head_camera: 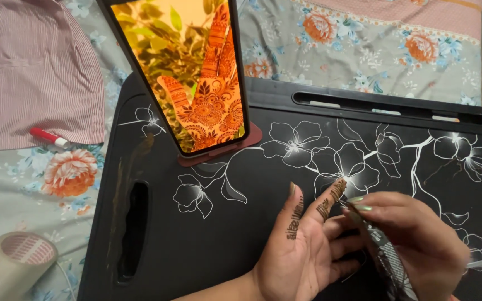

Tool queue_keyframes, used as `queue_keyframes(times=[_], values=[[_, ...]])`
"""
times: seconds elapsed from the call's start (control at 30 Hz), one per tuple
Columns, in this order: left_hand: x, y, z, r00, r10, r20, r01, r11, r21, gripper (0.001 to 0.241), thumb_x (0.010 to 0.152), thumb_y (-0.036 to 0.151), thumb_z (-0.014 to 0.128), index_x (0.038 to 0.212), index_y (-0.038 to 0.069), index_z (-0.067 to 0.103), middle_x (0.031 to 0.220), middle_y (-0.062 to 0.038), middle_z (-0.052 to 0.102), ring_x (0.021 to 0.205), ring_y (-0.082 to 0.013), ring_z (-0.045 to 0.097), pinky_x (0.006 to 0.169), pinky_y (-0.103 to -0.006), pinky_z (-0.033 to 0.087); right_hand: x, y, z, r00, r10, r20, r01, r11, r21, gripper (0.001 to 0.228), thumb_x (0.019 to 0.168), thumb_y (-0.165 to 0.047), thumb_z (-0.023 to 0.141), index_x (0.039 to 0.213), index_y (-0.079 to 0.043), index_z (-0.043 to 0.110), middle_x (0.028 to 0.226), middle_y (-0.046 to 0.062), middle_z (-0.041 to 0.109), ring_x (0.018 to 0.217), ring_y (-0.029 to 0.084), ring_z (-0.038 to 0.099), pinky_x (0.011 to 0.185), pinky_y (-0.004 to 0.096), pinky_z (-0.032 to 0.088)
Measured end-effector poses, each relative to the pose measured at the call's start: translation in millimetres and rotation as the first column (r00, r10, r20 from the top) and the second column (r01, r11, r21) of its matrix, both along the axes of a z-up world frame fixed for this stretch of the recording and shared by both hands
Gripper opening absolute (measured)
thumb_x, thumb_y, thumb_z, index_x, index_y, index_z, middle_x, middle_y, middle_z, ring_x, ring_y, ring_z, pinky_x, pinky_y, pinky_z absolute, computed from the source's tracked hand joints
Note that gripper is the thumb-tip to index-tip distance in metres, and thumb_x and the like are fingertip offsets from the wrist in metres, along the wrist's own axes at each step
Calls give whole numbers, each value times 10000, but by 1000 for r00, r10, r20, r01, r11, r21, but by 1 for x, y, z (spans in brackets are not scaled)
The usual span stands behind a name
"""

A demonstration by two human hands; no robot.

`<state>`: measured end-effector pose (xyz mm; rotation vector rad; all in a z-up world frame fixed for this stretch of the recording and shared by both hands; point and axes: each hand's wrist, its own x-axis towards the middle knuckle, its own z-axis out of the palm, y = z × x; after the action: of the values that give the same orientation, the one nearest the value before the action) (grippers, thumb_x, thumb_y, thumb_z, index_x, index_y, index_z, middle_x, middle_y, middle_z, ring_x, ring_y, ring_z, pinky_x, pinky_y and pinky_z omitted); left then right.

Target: Applying henna patterns to the fingers and palm of the left hand using a cone.

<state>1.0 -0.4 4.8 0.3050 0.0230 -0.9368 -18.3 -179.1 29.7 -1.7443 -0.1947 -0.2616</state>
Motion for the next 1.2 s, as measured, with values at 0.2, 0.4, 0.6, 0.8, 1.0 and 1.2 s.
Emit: queue_keyframes(times=[0.2, 0.4, 0.6, 0.8, 1.0, 1.2], values=[[-1, 0, -4, 1000, 14, 11, -14, 1000, -14, 1011, 911, 867, 178, 1727, 282, 57, 1596, -96, 369, 1360, -261, 423, 1099, -462, 302, 1, -1, -4, 999, 4, -48, -2, 999, 34, 393, 833, 38, 742, 1203, 106, 630, 1205, 264, 668, 1092, 319, 740, 969, 398, 651], [0, 1, -3, 1000, 15, 18, -15, 1000, -18, 1020, 911, 867, 174, 1726, 264, 66, 1607, -101, 366, 1389, -269, 419, 1105, -463, 305, -1, -3, -8, 998, -58, -20, 53, 982, -183, 323, 871, 38, 750, 1174, 94, 651, 1129, 260, 704, 1014, 274, 750, 897, 344, 645], [0, 1, -3, 1000, 10, 20, -9, 1000, -11, 1034, 891, 873, 173, 1722, 270, 47, 1626, -110, 336, 1413, -282, 390, 1135, -507, 279, 2, 0, -7, 997, -60, -52, 55, 993, -102, 296, 838, 8, 751, 1107, 72, 646, 1155, 242, 699, 1004, 246, 760, 870, 333, 672], [0, 1, -3, 999, 11, 31, -10, 1000, -18, 1034, 891, 873, 179, 1721, 273, 38, 1639, -117, 313, 1425, -292, 367, 1155, -535, 257, 4, 3, -5, 998, -60, -36, 53, 985, -166, 314, 807, 31, 747, 1093, 86, 629, 1143, 263, 691, 986, 264, 757, 854, 348, 672], [0, 2, -3, 1000, 7, 31, -6, 1000, -19, 1032, 890, 869, 180, 1718, 275, 23, 1649, -118, 296, 1440, -309, 351, 1165, -548, 245, 3, 4, -6, 999, -8, -33, 6, 999, -49, 323, 830, 37, 749, 1117, 74, 606, 1184, 281, 674, 999, 291, 768, 873, 381, 689], [0, 2, -2, 1000, 9, 30, -8, 1000, -20, 1034, 891, 869, 186, 1713, 267, 14, 1654, -122, 295, 1451, -308, 351, 1166, -552, 244, 3, 5, -5, 998, -16, -59, 15, 1000, -24, 319, 816, 38, 742, 1101, 77, 604, 1175, 290, 671, 981, 310, 773, 843, 393, 698]])
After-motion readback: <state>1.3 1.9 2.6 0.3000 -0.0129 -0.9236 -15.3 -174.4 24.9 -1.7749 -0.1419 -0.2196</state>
